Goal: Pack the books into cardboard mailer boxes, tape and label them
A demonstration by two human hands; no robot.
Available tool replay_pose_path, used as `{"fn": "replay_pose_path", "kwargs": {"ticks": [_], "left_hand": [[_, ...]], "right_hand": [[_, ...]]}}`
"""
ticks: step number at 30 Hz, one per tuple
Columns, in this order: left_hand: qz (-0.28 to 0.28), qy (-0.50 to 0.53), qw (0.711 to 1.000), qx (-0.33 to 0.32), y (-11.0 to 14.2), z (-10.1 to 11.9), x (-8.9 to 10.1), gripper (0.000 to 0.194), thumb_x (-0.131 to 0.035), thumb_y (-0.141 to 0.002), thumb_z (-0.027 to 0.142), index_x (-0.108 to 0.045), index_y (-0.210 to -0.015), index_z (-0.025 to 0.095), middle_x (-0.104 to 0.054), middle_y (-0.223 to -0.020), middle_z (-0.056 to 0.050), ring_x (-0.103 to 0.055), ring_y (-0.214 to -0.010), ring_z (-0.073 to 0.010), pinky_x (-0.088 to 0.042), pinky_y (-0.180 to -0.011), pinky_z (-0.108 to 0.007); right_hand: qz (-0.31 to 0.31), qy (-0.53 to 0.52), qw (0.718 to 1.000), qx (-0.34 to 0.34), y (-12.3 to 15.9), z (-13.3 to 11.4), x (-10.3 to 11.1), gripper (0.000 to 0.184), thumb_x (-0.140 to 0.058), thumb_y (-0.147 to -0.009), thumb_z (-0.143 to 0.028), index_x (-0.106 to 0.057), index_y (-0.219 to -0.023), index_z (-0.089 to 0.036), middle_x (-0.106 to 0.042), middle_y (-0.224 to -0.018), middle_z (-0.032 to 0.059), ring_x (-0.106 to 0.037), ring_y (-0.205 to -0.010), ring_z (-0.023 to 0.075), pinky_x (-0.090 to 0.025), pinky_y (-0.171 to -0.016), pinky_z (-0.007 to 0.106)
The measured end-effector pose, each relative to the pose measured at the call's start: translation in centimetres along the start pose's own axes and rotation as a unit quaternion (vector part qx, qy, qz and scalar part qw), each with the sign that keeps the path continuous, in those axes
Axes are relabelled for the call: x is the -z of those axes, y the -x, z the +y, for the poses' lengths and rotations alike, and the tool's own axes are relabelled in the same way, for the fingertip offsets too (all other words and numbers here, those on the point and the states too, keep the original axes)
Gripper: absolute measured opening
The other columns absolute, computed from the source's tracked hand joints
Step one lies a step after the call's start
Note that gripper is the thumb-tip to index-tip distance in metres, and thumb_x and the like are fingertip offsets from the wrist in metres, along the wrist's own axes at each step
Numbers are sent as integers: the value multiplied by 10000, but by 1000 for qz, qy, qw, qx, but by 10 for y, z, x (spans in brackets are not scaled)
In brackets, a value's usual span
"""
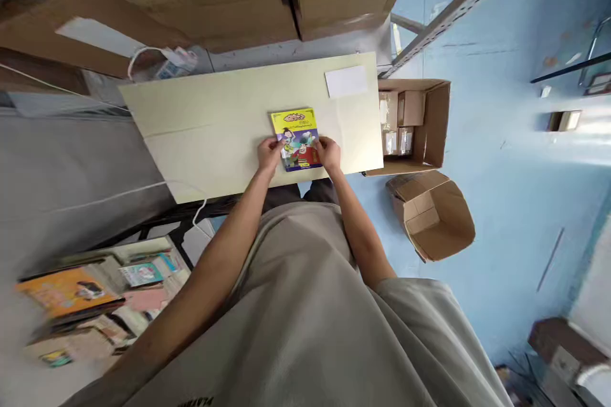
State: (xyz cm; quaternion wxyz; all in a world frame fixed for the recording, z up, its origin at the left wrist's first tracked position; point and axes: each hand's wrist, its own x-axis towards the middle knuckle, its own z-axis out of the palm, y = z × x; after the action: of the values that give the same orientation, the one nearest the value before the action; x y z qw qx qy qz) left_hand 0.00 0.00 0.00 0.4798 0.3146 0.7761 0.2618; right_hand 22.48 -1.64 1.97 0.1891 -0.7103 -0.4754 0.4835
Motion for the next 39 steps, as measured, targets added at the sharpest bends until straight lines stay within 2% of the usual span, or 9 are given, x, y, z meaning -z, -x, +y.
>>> {"fn": "replay_pose_path", "kwargs": {"ticks": [6, 11, 16, 19, 23, 28, 31, 35, 39], "left_hand": [[10, 1, 1000, -14, -2, -3, 6, 167, -846, -875, 277, -688, -843, 234, -732, -802, 7, -700, -810, -208, -526, -768, -289], [24, 42, 998, -35, -5, -7, 5, 176, -856, -893, 273, -690, -861, 225, -741, -827, -1, -695, -803, -193, -540, -766, -280], [18, 74, 995, -64, -13, -17, 7, 225, -915, -905, 354, -752, -931, 203, -791, -893, -30, -727, -835, -194, -584, -808, -287], [55, 91, 992, -65, -15, -21, 1, 266, -948, -882, 379, -807, -1004, 188, -810, -923, -43, -755, -865, -207, -610, -845, -305], [108, 104, 987, -50, -10, -20, -8, 220, -877, -930, 362, -841, -1054, 183, -841, -1011, -68, -791, -928, -234, -641, -926, -350], [112, 57, 987, -97, 5, -17, -12, 283, -796, -1052, 499, -814, -1001, 222, -793, -972, -77, -776, -1131, -298, -637, -1049, -416], [126, 14, 988, -94, 9, -18, -17, 297, -904, -972, 485, -796, -1063, 224, -749, -982, -85, -736, -1233, -337, -614, -1116, -456], [145, -30, 987, -65, 6, -22, -22, 460, -977, -886, 352, -748, -1260, 211, -745, -1170, -130, -728, -1238, -353, -587, -1177, -498], [145, -35, 985, -90, 9, -26, -23, 445, -953, -935, 364, -706, -1282, 238, -729, -1272, -141, -732, -1195, -339, -597, -1163, -498]], "right_hand": [[184, 81, 979, -28, 6, 22, 45, 312, -691, -1100, -398, -764, -1301, -171, -818, -1356, 227, -765, -1259, 347, -607, -1142, 492], [137, 88, 984, -72, 4, 27, 63, 229, -663, -1122, -407, -740, -1128, -192, -849, -1093, 167, -789, -1068, 321, -621, -1025, 456], [148, 106, 983, -16, 15, 17, 66, 246, -577, -1158, -409, -696, -1042, -229, -831, -1108, 162, -777, -1089, 310, -608, -1047, 458], [146, 110, 980, 81, 28, -3, 59, 253, -570, -1159, -431, -700, -1045, -246, -799, -1191, 165, -749, -1156, 310, -614, -1077, 476], [34, 97, 980, 170, 36, -39, 24, 253, -579, -1160, -426, -730, -1076, -240, -746, -1416, 170, -764, -1086, 254, -655, -1006, 407], [-55, 167, 976, 124, 26, -67, -36, 218, -586, -1160, -363, -753, -1111, -231, -729, -1487, 166, -787, -1067, 273, -672, -1011, 433], [-62, 206, 973, 85, 21, -71, -59, 224, -561, -1171, -331, -763, -1141, -241, -709, -1570, 160, -781, -1193, 319, -665, -1068, 471], [-84, 210, 971, 74, 22, -71, -57, 271, -533, -1177, -338, -788, -1218, -257, -680, -1648, 134, -781, -1239, 339, -655, -1123, 523], [-63, 194, 976, 82, 6, -66, -24, 306, -569, -1144, -359, -760, -1352, -242, -677, -1636, 171, -762, -1305, 335, -630, -1179, 512]]}}
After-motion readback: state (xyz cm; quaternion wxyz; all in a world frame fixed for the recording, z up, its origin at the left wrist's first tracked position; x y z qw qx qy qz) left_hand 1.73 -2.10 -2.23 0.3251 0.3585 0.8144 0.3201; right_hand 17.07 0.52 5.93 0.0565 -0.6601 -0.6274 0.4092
